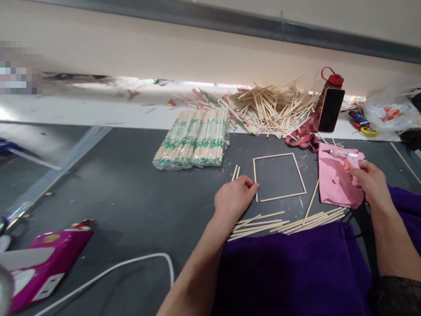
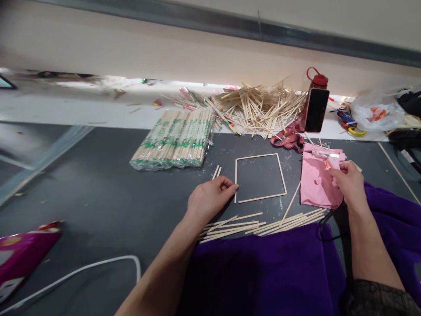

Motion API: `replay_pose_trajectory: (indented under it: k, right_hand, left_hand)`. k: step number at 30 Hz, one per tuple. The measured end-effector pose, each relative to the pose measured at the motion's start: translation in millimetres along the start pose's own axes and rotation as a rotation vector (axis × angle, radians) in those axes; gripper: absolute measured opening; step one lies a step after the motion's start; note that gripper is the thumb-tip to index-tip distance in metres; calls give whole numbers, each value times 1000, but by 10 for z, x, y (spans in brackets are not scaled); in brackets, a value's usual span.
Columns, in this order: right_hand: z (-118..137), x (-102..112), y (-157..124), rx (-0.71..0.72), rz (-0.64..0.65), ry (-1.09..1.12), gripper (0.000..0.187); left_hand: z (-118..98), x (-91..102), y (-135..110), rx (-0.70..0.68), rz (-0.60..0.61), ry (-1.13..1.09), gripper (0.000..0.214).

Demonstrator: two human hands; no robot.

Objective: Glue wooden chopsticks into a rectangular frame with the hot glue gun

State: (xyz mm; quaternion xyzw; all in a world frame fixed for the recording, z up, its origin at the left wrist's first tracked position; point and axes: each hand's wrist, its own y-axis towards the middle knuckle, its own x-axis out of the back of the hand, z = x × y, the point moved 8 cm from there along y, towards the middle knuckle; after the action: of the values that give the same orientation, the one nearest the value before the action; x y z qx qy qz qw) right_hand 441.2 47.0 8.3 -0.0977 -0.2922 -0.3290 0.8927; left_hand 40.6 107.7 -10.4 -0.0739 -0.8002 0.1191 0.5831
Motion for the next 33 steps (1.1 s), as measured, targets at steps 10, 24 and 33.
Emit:
replay_pose_trajectory:
  k: [10, 24, 33]
  right_hand:
    - [629, -142, -570, 16, 234, 766, 30]
    - [698, -1100, -1600, 25, 1000, 217, 41]
    - [758, -1138, -1636, 197, 937, -6, 42]
  left_hand:
    - [5, -1, 8, 3, 11, -13, 21]
    - [8, -22, 31, -65, 33, -144, 20]
    - [13, -39, 26, -74, 13, -167, 19]
